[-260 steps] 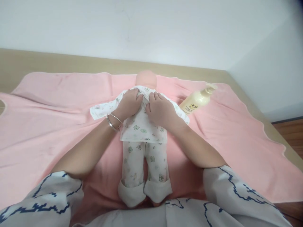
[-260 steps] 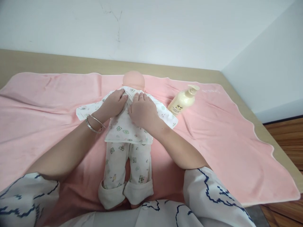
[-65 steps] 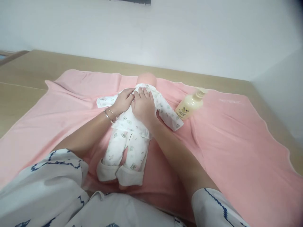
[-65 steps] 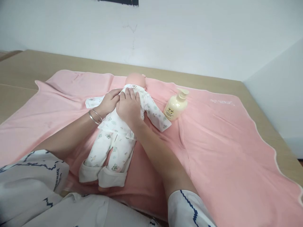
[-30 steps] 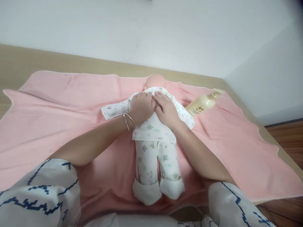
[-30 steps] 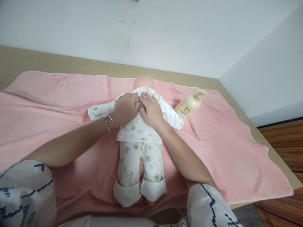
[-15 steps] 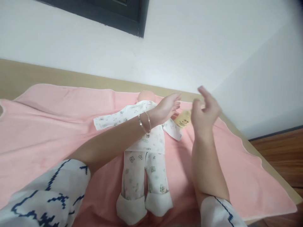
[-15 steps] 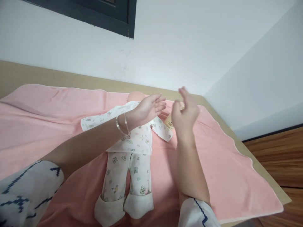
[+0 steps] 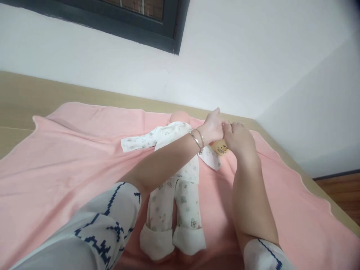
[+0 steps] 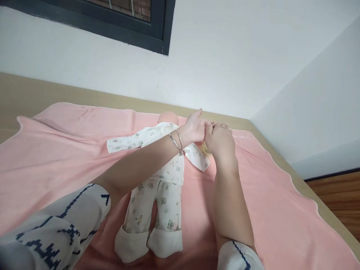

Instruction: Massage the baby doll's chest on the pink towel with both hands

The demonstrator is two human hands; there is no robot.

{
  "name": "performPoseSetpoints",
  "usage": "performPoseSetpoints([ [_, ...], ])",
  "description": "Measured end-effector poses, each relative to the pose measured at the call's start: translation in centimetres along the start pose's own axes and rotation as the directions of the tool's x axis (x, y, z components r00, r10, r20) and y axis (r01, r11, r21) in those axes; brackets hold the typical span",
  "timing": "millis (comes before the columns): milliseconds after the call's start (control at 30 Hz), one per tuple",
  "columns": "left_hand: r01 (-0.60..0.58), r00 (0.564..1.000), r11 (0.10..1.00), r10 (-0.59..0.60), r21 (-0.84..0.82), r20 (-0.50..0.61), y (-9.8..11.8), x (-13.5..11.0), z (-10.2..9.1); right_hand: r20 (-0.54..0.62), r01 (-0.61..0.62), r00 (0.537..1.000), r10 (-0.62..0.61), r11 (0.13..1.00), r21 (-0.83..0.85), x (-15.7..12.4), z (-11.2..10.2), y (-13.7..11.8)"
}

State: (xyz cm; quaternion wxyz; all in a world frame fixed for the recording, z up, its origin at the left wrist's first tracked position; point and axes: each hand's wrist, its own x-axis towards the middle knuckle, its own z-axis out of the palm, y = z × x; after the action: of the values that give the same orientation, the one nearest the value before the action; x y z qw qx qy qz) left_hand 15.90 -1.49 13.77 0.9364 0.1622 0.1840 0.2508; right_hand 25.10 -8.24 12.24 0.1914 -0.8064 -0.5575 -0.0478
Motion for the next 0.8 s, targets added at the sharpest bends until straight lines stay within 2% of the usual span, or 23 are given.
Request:
performPoseSetpoints([
  [100,-0.081,0.996,0.992,0.083,0.098,-0.020,-0.1,-1.0,-0.3,-0.009,0.017,1.000,-0.017,0.997,-0.073,-0.2,0.0,0.0],
  [167,-0.137,0.987,0.981,0.146,0.135,-0.065,0.0,-2.7,-0.8,-0.016,-0.007,1.000,0.006,0.996,-0.093,-0.2,0.0,0.3],
  [233,-0.170,0.979,0.967,0.187,0.191,-0.076,0.5,-5.1,-1.5,-0.031,-0.032,0.999,0.029,0.993,-0.111,-0.2,0.1,0.6],
  [333,-0.236,0.965,0.912,0.261,0.336,-0.032,2.1,-9.4,-2.6,-0.085,-0.033,0.996,0.024,0.993,-0.117,-0.2,0.4,0.9],
  [400,-0.288,0.936,0.812,0.350,0.508,-0.029,3.6,-12.1,-3.2,-0.084,-0.038,0.996,0.029,0.993,-0.114,-0.4,0.4,0.8],
  [500,-0.277,0.891,0.598,0.452,0.753,-0.031,5.3,-15.1,-4.2,-0.005,-0.060,0.998,0.060,0.989,-0.135,-0.6,0.2,0.2],
  [600,-0.274,0.866,0.479,0.499,0.834,-0.002,5.7,-16.7,-4.8,0.027,-0.036,0.999,0.041,0.987,-0.155,-0.7,0.0,-0.5],
  [700,-0.245,0.876,0.422,0.483,0.873,0.012,4.9,-17.5,-4.5,0.000,-0.031,1.000,0.031,0.997,-0.072,-0.7,-0.1,-0.5],
  [767,-0.236,0.883,0.429,0.469,0.872,0.008,4.2,-17.8,-3.8,-0.025,-0.039,0.999,0.040,0.999,0.024,-0.9,-0.2,-0.4],
  [800,-0.248,0.883,0.463,0.470,0.851,0.001,3.9,-17.9,-3.4,-0.047,-0.025,0.998,0.029,0.997,0.072,-1.2,-0.3,-0.4],
])
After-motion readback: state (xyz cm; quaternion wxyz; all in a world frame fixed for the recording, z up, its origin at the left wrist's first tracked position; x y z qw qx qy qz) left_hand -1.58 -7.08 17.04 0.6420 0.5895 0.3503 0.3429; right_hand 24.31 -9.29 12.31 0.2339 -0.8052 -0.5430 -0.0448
